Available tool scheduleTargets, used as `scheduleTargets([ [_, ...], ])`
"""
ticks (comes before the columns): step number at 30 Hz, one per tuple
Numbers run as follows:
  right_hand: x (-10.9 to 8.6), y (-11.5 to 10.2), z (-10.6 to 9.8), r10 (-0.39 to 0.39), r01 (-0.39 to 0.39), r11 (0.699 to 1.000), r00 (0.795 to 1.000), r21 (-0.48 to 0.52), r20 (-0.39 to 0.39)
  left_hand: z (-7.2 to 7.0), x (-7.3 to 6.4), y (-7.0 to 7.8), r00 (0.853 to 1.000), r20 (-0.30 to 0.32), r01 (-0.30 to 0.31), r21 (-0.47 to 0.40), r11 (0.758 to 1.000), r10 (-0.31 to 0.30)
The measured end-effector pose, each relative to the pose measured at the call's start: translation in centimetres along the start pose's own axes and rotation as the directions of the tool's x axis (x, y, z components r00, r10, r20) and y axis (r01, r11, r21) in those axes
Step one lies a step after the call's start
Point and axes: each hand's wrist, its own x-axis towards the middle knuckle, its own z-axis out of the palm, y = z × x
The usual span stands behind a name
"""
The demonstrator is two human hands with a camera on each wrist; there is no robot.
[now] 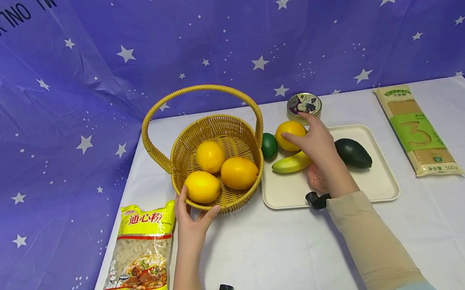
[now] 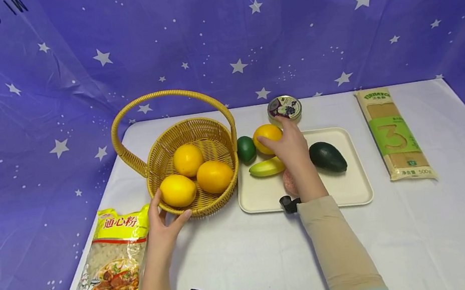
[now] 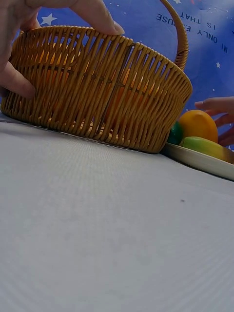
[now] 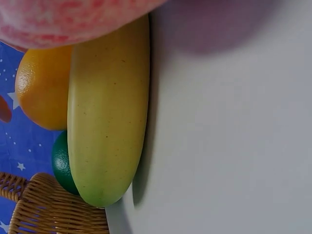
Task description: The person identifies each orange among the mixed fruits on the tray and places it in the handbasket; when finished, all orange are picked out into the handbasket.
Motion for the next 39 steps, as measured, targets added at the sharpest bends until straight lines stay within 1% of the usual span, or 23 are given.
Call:
scheduleTargets([
  [6, 0.47, 0.04, 0.15, 0.005, -0.004, 1.0, 0.999, -0.018, 0.035, -0.1, 0.01, -0.02, 1.0, 0.013, -0.001, -0.002, 1.0, 0.001],
  [12, 0.77, -0.16, 0.44, 0.0, 0.003, 0.999, 0.998, -0.038, 0.063, -0.15, 0.03, -0.09, 1.0, 0.02, 0.011, -0.008, 1.0, -0.011],
  [20, 1.0, -0.13, 0.65, 0.007, 0.001, 0.995, 0.997, -0.103, 0.083, -0.11, -0.03, 0.07, 1.0, 0.019, 0.017, -0.012, 1.0, -0.017],
  [25, 1.08, -0.09, 0.72, 0.004, 0.006, 0.993, 0.996, -0.118, 0.09, -0.13, 0.06, -0.1, 1.0, 0.015, 0.016, -0.014, 1.0, -0.016],
  [29, 1.01, -0.02, 0.8, 0.006, 0.004, 0.993, 0.997, -0.115, 0.081, -0.12, 0.08, -0.1, 1.0, 0.015, 0.017, -0.026, 1.0, -0.017],
  [39, 0.78, -0.17, 0.98, -0.014, 0.016, 0.996, 1.0, -0.085, 0.018, -0.21, 0.09, -0.01, 1.0, 0.017, 0.017, -0.022, 1.0, -0.017],
])
